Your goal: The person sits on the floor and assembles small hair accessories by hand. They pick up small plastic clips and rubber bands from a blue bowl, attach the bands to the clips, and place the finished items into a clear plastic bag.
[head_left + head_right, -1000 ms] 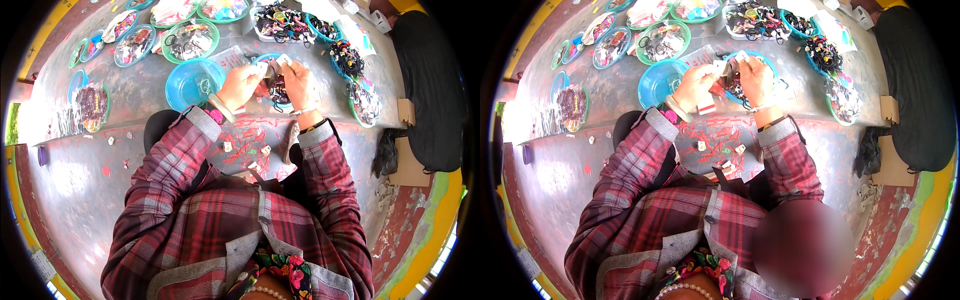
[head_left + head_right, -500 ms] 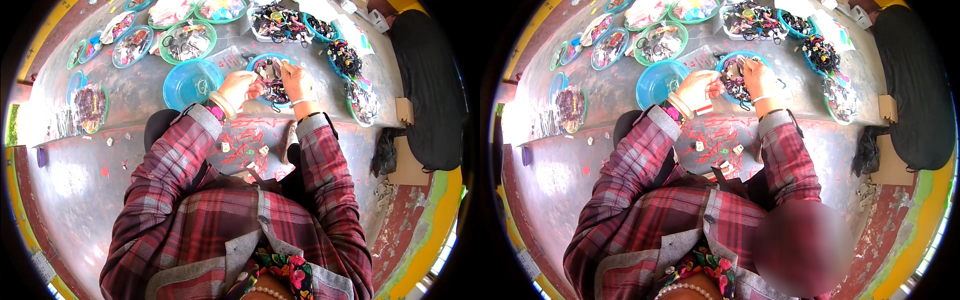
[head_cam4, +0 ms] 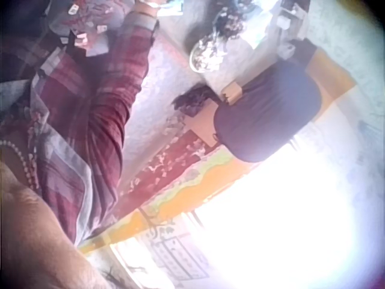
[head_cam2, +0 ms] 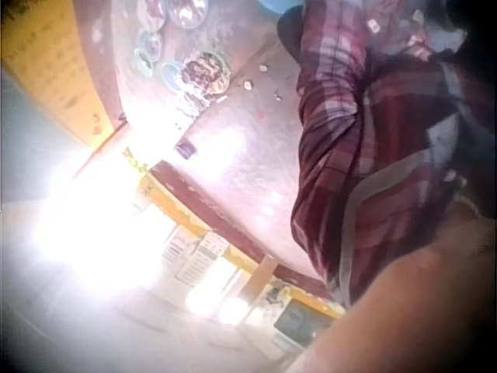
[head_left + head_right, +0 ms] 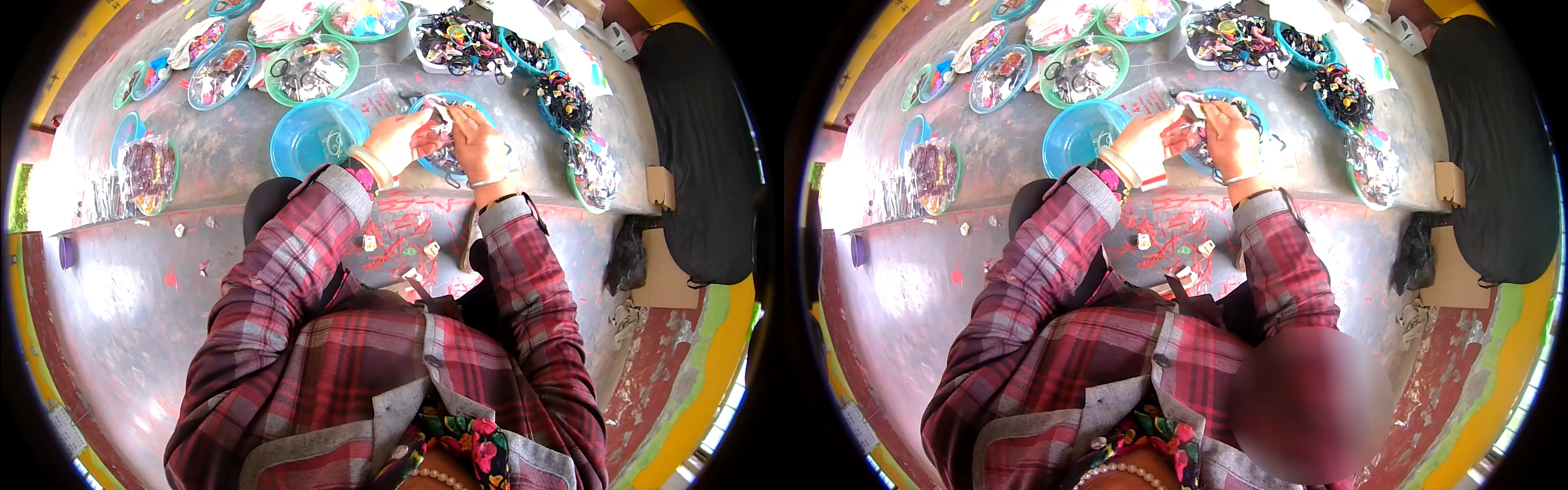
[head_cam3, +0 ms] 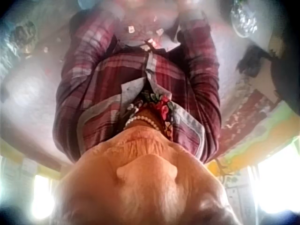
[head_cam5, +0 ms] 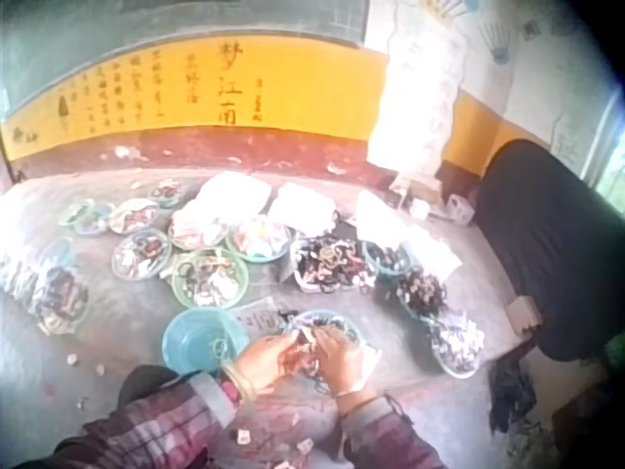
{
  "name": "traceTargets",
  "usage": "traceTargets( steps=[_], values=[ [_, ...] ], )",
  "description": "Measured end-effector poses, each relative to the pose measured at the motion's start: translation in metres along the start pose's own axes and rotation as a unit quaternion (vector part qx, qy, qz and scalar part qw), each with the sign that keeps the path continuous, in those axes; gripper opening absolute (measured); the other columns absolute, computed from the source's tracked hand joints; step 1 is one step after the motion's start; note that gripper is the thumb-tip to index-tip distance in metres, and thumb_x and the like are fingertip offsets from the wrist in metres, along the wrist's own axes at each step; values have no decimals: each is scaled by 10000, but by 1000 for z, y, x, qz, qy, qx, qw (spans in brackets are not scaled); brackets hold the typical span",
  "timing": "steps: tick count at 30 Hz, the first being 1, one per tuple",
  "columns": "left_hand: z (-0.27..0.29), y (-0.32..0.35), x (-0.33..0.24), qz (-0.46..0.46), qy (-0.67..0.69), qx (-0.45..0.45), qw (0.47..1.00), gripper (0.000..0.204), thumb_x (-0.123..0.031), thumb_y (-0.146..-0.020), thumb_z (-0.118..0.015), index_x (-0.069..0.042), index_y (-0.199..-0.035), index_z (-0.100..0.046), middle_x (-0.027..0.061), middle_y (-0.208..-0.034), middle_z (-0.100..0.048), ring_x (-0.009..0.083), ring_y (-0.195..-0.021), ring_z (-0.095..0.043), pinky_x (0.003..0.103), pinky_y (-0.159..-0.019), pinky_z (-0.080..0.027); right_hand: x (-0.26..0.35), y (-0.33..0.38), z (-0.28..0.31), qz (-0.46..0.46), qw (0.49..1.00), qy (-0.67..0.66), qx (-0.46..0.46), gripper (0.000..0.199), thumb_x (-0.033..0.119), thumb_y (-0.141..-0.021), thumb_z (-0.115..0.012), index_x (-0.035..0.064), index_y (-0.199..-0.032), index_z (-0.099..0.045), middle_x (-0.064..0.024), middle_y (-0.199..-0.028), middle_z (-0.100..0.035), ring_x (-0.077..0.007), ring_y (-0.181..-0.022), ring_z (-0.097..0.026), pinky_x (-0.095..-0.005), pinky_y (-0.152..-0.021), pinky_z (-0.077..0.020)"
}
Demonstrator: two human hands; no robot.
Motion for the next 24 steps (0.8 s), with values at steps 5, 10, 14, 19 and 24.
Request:
traceTargets(
  steps=[5, 10, 14, 19, 24],
  values=[
    [-5, -6, -4, -37, 53, 40, 997, 267, -227, -902, -488, -20, -1060, -548, 89, -978, -601, 173, -913, -580, 312, -769, -487, 27, 3, 15, 33, 999, -30, 21, 258, 36, -706, -619, 92, -957, -640, -91, -969, -617, -262, -772, -626, -323, -656, -517],
    [-8, -8, -7, -77, -9, 50, 996, 243, -209, -896, -498, 1, -1006, -555, 108, -875, -620, 185, -768, -610, 289, -694, -507, 14, 4, 25, -14, 996, -90, -9, 262, 2, -712, -613, 97, -953, -649, -90, -960, -627, -254, -783, -629, -305, -669, -514],
    [-11, -7, -11, -114, -79, 43, 989, 210, -180, -883, -522, 12, -956, -564, 108, -811, -620, 177, -682, -611, 276, -644, -513, -15, 10, 16, -221, 932, -288, -23, 187, 3, -758, -609, 27, -937, -657, -75, -889, -655, -135, -762, -618, -245, -648, -495],
    [-7, -6, -11, -109, -115, 4, 987, 222, -153, -880, -521, 54, -959, -537, 135, -839, -614, 208, -691, -626, 275, -632, -520, -27, 14, 9, -366, 836, -410, 0, 151, 20, -794, -599, -25, -930, -648, -65, -857, -654, -86, -775, -594, -221, -648, -489],
    [-5, -9, -9, -111, -70, 14, 991, 166, -114, -853, -531, 37, -909, -575, 110, -833, -622, 168, -663, -604, 263, -611, -496, -2, 1, 19, -177, 960, -215, 35, 149, 40, -764, -609, 31, -902, -665, -108, -856, -655, -178, -728, -631, -265, -641, -492]
  ],
)
Point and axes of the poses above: each hand's wrist, its own y-axis away from the middle knuckle, its own z-axis out of the back of the hand, x = y × z, the point moved 6 cm from there along -y, towards the middle knuckle
